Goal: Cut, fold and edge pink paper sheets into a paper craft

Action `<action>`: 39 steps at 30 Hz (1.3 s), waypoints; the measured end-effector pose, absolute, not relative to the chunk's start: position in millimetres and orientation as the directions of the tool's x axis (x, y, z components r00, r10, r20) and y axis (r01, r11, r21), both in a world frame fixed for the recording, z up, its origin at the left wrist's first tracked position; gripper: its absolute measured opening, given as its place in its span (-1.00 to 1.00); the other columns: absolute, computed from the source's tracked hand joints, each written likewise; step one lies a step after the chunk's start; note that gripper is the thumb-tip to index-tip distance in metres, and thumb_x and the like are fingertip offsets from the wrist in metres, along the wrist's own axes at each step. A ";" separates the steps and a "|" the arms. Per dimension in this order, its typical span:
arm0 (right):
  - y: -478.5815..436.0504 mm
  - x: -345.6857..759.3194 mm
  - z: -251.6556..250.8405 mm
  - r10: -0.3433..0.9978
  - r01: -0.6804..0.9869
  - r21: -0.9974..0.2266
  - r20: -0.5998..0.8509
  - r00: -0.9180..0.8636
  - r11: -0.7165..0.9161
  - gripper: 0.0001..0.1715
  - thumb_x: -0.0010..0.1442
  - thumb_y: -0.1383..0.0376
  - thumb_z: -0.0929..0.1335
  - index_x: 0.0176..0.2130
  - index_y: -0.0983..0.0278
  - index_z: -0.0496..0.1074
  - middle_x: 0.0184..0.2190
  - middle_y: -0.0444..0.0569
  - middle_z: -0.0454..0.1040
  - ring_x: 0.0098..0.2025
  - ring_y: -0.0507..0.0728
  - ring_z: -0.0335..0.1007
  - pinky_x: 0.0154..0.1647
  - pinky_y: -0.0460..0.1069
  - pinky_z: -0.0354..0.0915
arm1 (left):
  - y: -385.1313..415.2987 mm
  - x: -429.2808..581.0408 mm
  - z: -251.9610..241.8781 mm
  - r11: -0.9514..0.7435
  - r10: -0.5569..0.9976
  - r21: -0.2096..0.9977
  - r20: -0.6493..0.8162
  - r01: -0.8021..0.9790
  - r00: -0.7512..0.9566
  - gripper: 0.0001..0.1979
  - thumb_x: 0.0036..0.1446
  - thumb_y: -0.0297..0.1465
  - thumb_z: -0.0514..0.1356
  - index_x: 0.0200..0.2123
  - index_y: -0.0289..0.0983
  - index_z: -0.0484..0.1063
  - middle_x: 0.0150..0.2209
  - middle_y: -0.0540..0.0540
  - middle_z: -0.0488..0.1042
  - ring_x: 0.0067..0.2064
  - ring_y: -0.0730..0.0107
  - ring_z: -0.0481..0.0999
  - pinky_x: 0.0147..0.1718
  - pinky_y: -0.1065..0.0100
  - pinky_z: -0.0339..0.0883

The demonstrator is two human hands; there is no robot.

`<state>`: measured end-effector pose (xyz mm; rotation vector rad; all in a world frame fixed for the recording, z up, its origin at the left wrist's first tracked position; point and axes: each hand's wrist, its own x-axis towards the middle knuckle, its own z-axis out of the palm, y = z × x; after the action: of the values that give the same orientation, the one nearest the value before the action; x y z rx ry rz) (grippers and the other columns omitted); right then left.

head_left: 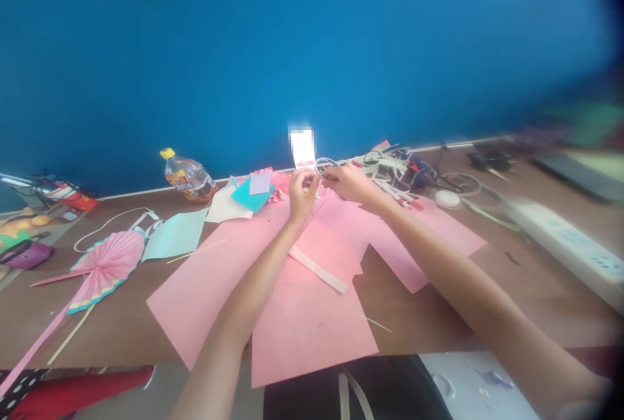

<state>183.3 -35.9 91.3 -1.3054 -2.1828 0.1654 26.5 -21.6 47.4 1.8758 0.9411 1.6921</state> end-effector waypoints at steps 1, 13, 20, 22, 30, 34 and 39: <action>-35.9 183.8 92.0 0.841 0.767 -0.392 0.417 -0.344 0.508 -0.73 0.23 0.21 0.23 -0.35 0.26 0.46 -0.47 -0.01 0.48 -0.46 0.08 0.27 -0.44 -0.05 0.00 | -21.9 26.9 47.6 -0.672 0.733 0.715 0.679 0.194 0.036 -0.73 0.16 -0.16 0.12 -0.31 -0.25 0.40 -0.18 -0.14 0.37 -0.16 0.36 0.41 -0.27 0.36 0.36; -28.9 202.2 94.4 0.850 0.735 -0.444 0.384 -0.361 0.512 -0.66 0.21 0.15 0.28 -0.09 0.27 0.42 -0.56 -0.10 0.44 -0.51 0.05 0.25 -0.47 -0.08 -0.01 | -25.2 29.1 50.4 -0.637 0.770 0.752 0.631 0.166 0.096 -0.77 0.16 -0.19 0.12 -0.30 -0.24 0.34 -0.31 -0.07 0.43 -0.26 0.41 0.43 -0.27 0.37 0.33; -37.9 207.8 107.9 0.870 0.588 -0.682 0.148 -0.471 0.434 -0.66 0.24 0.09 0.23 -0.26 0.26 0.43 -0.66 -0.17 0.34 -0.62 0.00 0.19 -0.52 -0.07 0.08 | -21.3 26.2 56.6 -0.646 0.763 0.753 0.643 0.129 0.064 -0.79 0.16 -0.21 0.13 -0.34 -0.24 0.30 -0.40 -0.02 0.40 -0.35 0.47 0.42 -0.31 0.40 0.32; -37.7 209.2 108.5 0.881 0.539 -0.747 0.132 -0.454 0.390 -0.64 0.22 0.06 0.24 -0.32 0.27 0.43 -0.67 -0.18 0.29 -0.63 -0.02 0.15 -0.55 -0.07 0.07 | -18.9 24.6 58.5 -0.640 0.767 0.760 0.641 0.116 0.029 -0.79 0.16 -0.21 0.13 -0.33 -0.24 0.30 -0.41 -0.01 0.39 -0.37 0.47 0.42 -0.33 0.41 0.32; -34.6 215.3 109.7 0.935 0.563 -0.786 0.050 -0.351 0.253 -0.68 0.14 0.09 0.28 -0.34 0.26 0.49 -0.66 -0.17 0.24 -0.66 -0.05 -0.01 -0.64 -0.07 -0.06 | -13.6 24.7 54.8 -0.602 0.797 0.795 0.604 0.075 -0.006 -0.76 0.10 -0.21 0.20 -0.32 -0.25 0.30 -0.35 -0.04 0.43 -0.36 0.48 0.45 -0.34 0.41 0.35; -34.1 221.2 115.7 0.949 0.655 -0.709 0.067 -0.307 0.262 -0.71 0.09 0.13 0.31 -0.37 0.27 0.51 -0.63 -0.13 0.33 -0.64 -0.04 0.02 -0.60 -0.06 0.01 | -19.7 28.8 52.8 -0.571 0.819 0.814 0.573 0.109 0.013 -0.74 0.10 -0.20 0.19 -0.24 -0.22 0.26 -0.32 -0.04 0.46 -0.36 0.47 0.46 -0.39 0.42 0.33; -32.1 231.7 119.4 0.979 0.738 -0.644 0.122 -0.163 0.203 -0.72 0.03 0.17 0.32 -0.41 0.31 0.53 -0.59 -0.11 0.36 -0.58 -0.02 0.09 -0.51 -0.06 0.06 | -26.7 34.6 35.9 -0.483 0.868 0.769 0.482 0.419 0.115 -0.68 0.09 -0.19 0.18 -0.14 -0.20 0.25 -0.24 -0.06 0.45 -0.36 0.46 0.43 -0.33 0.38 0.31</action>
<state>231.7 -32.1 119.4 -1.5911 -1.9655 0.6095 34.6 -26.7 35.9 1.9529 1.2462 1.3391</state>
